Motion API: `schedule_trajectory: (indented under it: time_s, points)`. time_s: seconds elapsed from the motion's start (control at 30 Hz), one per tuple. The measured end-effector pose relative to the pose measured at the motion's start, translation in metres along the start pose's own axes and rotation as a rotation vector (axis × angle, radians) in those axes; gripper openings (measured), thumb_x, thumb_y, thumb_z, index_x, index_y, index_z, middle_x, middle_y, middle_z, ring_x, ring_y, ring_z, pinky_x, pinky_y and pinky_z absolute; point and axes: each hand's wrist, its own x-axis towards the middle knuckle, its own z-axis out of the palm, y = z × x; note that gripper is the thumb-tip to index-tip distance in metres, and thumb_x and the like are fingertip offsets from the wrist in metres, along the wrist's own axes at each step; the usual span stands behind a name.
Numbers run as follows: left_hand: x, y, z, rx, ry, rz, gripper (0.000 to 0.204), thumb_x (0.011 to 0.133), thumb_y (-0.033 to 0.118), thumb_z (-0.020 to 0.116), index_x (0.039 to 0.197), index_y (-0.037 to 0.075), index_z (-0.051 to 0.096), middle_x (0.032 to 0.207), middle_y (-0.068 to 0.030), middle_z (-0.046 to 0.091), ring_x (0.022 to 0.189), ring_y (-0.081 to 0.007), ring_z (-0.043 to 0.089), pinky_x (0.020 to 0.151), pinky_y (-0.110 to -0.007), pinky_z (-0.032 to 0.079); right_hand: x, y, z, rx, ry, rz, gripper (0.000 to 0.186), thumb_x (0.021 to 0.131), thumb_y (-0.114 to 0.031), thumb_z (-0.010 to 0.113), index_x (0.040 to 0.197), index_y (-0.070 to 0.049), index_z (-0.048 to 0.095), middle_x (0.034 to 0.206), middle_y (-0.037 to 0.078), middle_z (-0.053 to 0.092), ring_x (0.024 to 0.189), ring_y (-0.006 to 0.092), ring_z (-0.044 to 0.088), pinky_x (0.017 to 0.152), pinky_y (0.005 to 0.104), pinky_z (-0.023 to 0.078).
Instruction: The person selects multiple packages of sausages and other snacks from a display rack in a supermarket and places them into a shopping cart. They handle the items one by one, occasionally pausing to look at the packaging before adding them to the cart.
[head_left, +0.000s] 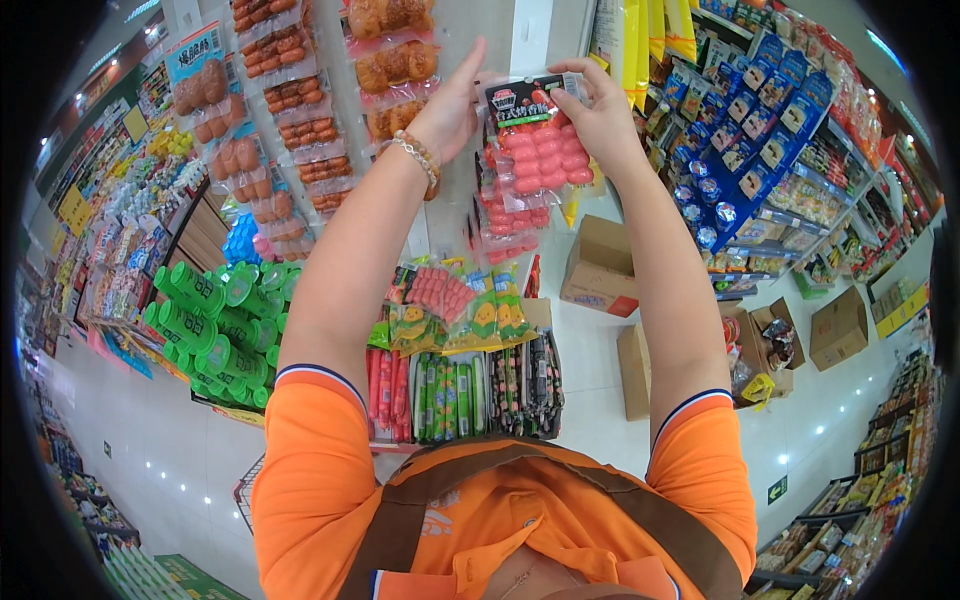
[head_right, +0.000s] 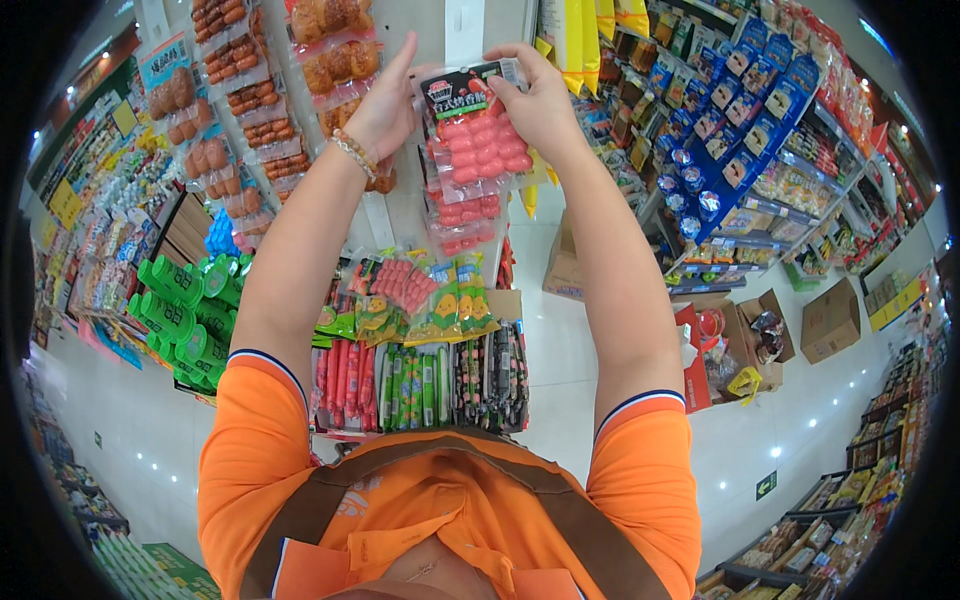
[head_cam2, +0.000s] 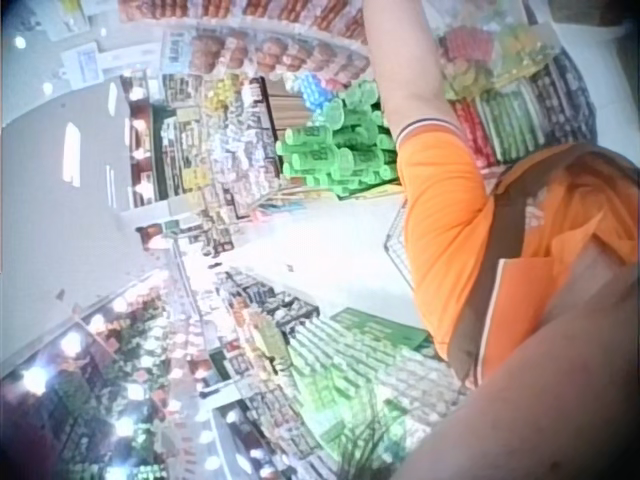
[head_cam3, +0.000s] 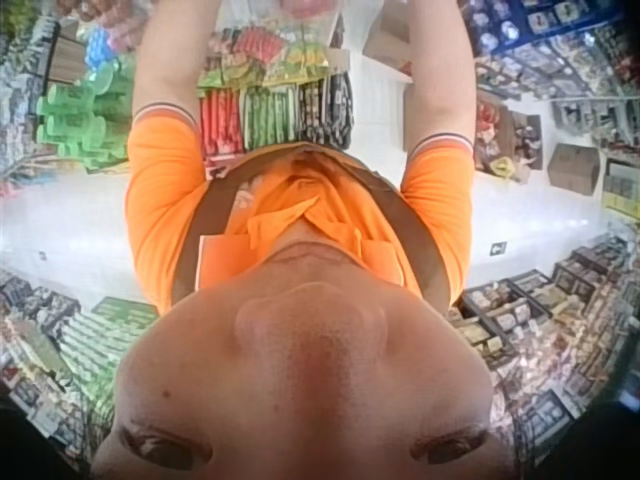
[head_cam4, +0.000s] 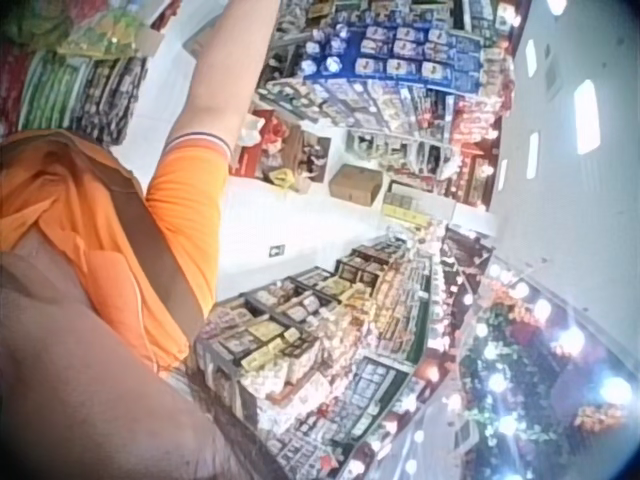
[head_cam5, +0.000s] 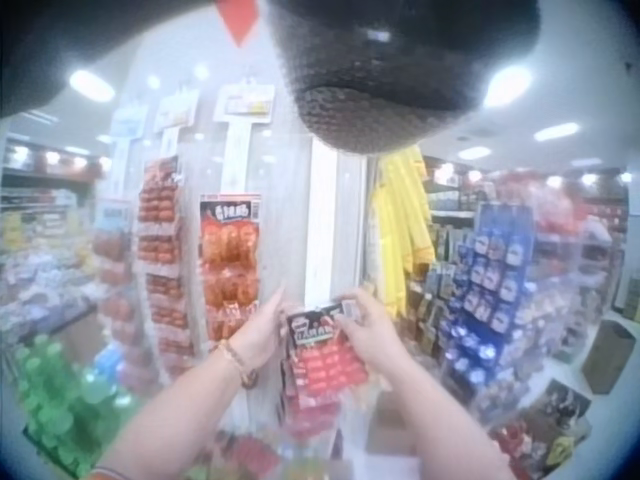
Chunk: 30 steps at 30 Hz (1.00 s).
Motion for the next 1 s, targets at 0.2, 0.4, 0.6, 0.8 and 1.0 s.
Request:
schedule_trajectory:
  time_s: [0.2,0.4,0.6,0.8,1.0]
  points:
    - [-0.004,-0.004,0.005,-0.076,-0.009,0.011,0.060,0.091,0.061,0.060,0.112,0.006,0.066,0.109,-0.0047,0.067,0.105,-0.0149,0.058,0.097,-0.032,0.041,0.002,0.005,0.001,-0.068,0.036,-0.028,0.022,0.091,-0.003,0.063,0.112,-0.009,0.067,0.094,0.005,0.067,0.079,0.0108,0.060,0.072,0.0266,0.051]
    - [-0.001,-0.007,0.007,0.056,-0.156,0.142,0.029,0.095,0.024,0.067,0.114,0.002,0.066,0.112,-0.0055,0.069,0.103,-0.0121,0.064,0.095,-0.029,0.048,0.002,0.008,-0.002,-0.099,0.031,-0.004,0.019,0.095,-0.008,0.062,0.113,-0.008,0.067,0.086,0.001,0.066,0.074,0.0057,0.057,0.067,0.0238,0.050]
    - [0.000,-0.008,0.006,0.003,-0.179,0.099,0.033,0.093,0.025,0.070,0.115,0.000,0.065,0.110,-0.0053,0.069,0.102,-0.0116,0.064,0.092,-0.028,0.050,0.003,0.007,-0.006,-0.099,0.043,0.022,0.018,0.096,-0.009,0.061,0.114,-0.008,0.066,0.076,-0.002,0.063,0.067,0.0038,0.055,0.059,0.0230,0.047]
    - [0.001,-0.010,0.007,0.018,-0.186,0.106,0.032,0.094,0.024,0.068,0.114,0.000,0.065,0.110,-0.0051,0.070,0.100,-0.0105,0.064,0.092,-0.028,0.049,0.004,-0.001,-0.006,-0.261,0.104,0.030,0.019,0.093,-0.009,0.064,0.112,-0.010,0.066,0.063,0.000,0.058,0.058,0.0043,0.051,0.053,0.0253,0.043]
    - [0.004,-0.010,0.004,0.088,-0.137,0.109,0.026,0.093,0.018,0.068,0.114,0.003,0.065,0.107,-0.0031,0.070,0.101,-0.0096,0.063,0.091,-0.027,0.049,-0.001,-0.002,-0.003,-0.551,0.104,-0.063,0.027,0.089,-0.013,0.065,0.115,-0.012,0.059,0.073,0.020,0.065,0.070,0.0373,0.066,0.067,0.0441,0.053]
